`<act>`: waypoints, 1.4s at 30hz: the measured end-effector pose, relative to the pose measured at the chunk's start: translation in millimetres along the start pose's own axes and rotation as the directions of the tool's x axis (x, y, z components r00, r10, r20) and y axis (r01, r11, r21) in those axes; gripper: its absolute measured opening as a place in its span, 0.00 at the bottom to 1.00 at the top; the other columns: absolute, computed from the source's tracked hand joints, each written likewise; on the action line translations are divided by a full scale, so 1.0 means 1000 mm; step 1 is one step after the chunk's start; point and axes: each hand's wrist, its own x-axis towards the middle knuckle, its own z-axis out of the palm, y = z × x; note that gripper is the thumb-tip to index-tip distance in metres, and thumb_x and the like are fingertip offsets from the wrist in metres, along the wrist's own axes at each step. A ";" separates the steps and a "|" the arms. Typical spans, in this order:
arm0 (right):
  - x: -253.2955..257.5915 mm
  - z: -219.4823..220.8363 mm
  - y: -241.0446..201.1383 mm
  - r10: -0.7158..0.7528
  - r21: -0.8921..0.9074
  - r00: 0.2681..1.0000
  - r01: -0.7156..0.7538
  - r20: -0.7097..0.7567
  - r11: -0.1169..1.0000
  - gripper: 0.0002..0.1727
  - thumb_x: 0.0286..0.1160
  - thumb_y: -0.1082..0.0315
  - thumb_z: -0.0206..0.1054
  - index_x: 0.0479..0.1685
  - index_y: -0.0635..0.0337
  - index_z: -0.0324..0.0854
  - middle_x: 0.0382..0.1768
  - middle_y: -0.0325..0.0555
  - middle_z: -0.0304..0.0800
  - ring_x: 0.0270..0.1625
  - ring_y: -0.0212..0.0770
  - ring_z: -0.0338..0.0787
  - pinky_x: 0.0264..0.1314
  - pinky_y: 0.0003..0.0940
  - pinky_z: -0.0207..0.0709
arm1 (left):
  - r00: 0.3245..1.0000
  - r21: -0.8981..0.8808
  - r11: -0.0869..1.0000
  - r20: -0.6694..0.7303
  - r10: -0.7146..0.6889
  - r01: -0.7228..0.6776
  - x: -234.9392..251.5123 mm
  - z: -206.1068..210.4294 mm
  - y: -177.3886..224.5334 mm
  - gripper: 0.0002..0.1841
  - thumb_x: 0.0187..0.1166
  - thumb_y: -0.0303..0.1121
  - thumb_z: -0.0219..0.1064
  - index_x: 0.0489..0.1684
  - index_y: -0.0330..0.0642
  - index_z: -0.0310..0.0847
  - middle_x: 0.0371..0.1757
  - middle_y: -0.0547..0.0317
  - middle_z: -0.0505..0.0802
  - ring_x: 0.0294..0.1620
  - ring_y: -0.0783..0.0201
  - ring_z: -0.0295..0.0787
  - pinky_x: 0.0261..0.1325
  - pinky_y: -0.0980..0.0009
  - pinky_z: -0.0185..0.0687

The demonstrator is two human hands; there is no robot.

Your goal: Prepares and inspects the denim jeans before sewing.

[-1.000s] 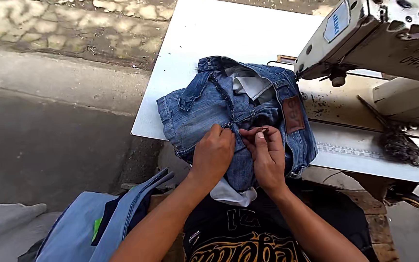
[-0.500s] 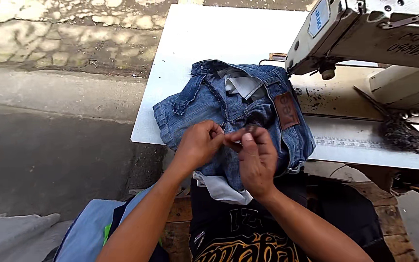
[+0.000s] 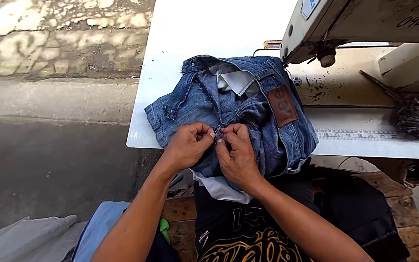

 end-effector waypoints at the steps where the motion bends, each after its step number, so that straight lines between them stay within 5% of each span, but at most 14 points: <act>1: 0.001 0.000 -0.001 0.004 -0.005 1.000 -0.004 -0.002 1.000 0.13 0.74 0.72 0.63 0.19 0.60 0.80 0.48 0.46 0.76 0.51 0.29 0.79 0.45 0.15 0.76 | 1.000 0.001 1.000 -0.005 0.007 -0.007 0.000 0.000 0.000 0.05 0.79 0.27 0.66 0.33 0.44 0.86 0.19 0.67 0.85 0.16 0.76 0.77 0.21 0.80 0.73; 10: 0.002 0.004 -0.004 0.034 -0.049 0.999 -0.035 -0.019 0.998 0.13 0.75 0.71 0.64 0.20 0.60 0.81 0.47 0.45 0.75 0.49 0.28 0.78 0.44 0.14 0.74 | 0.999 0.007 1.000 -0.022 0.030 -0.030 0.000 0.003 -0.002 0.04 0.77 0.27 0.67 0.33 0.44 0.86 0.18 0.68 0.84 0.16 0.77 0.76 0.21 0.80 0.73; 16: 0.004 -0.005 -0.005 0.041 -0.075 0.994 -0.033 0.106 0.997 0.15 0.73 0.71 0.62 0.16 0.57 0.76 0.48 0.46 0.74 0.53 0.30 0.76 0.47 0.15 0.72 | 1.000 -0.019 1.000 -0.001 0.020 -0.020 -0.001 0.004 -0.004 0.06 0.78 0.28 0.64 0.31 0.45 0.83 0.17 0.69 0.82 0.17 0.77 0.75 0.22 0.80 0.72; 37: 0.006 -0.001 -0.011 0.144 -0.009 0.989 -0.144 0.041 0.990 0.15 0.77 0.71 0.60 0.19 0.57 0.79 0.45 0.43 0.75 0.51 0.27 0.77 0.45 0.14 0.72 | 0.999 -0.036 0.998 -0.003 0.051 -0.051 -0.003 0.001 -0.009 0.04 0.75 0.29 0.66 0.32 0.48 0.85 0.20 0.72 0.85 0.19 0.79 0.78 0.23 0.82 0.75; 42: 0.011 -0.010 -0.013 0.160 -0.062 0.966 -0.150 0.202 0.987 0.17 0.77 0.69 0.59 0.15 0.53 0.75 0.45 0.41 0.74 0.53 0.29 0.74 0.46 0.15 0.67 | 0.999 -0.037 0.998 -0.017 0.052 -0.053 -0.004 0.005 -0.009 0.05 0.76 0.29 0.64 0.30 0.47 0.83 0.18 0.71 0.81 0.17 0.79 0.75 0.21 0.82 0.71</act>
